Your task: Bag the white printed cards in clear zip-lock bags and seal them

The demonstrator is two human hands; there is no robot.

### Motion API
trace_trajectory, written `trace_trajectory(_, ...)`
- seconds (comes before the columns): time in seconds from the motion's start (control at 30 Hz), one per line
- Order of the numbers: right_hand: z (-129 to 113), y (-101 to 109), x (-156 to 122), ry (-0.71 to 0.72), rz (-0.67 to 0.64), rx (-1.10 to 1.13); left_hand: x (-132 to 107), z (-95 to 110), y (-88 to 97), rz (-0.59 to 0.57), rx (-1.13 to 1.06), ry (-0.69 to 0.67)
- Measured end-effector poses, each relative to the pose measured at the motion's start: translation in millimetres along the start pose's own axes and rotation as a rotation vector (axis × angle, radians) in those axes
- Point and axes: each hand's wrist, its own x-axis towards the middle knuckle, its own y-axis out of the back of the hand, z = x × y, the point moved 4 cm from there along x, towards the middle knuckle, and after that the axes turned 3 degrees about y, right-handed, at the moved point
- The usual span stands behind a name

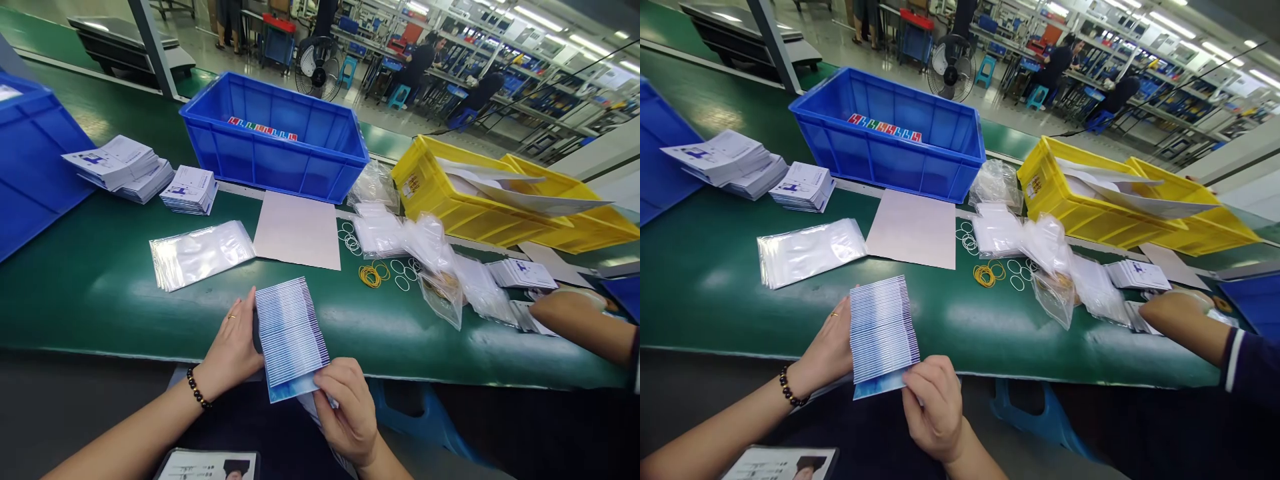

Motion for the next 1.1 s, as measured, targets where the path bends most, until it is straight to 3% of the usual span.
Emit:
trace_trajectory(0.3,11,-8,1,-0.149,-0.111,0.129,0,2,-0.2,-0.001,0.06,-0.078)
trace_trajectory(0.53,16,-3,5,-0.102,-0.119,0.182,-1,0,-0.4,-0.025,0.048,-0.094)
trace_trajectory(0.63,19,9,5,-0.108,-0.141,0.236,-2,1,-0.1,-0.021,0.051,-0.094)
trace_trajectory(0.7,25,28,8,-0.158,-0.04,0.291,-1,1,0.5,-0.014,0.041,-0.094)
trace_trajectory(0.83,50,74,28,-0.182,0.454,0.391,0,3,2.7,0.013,-0.001,-0.119)
trace_trajectory(0.9,62,81,43,-0.109,0.661,0.327,0,3,2.9,0.006,-0.008,-0.121)
trace_trajectory(0.93,69,79,51,-0.11,0.737,0.286,0,3,2.8,-0.001,-0.008,-0.12)
trace_trajectory(1.0,83,60,68,-0.174,0.747,0.24,0,3,2.7,-0.01,-0.004,-0.12)
trace_trajectory(1.1,99,10,90,-0.339,0.392,0.276,-1,4,2.2,-0.012,0.003,-0.117)
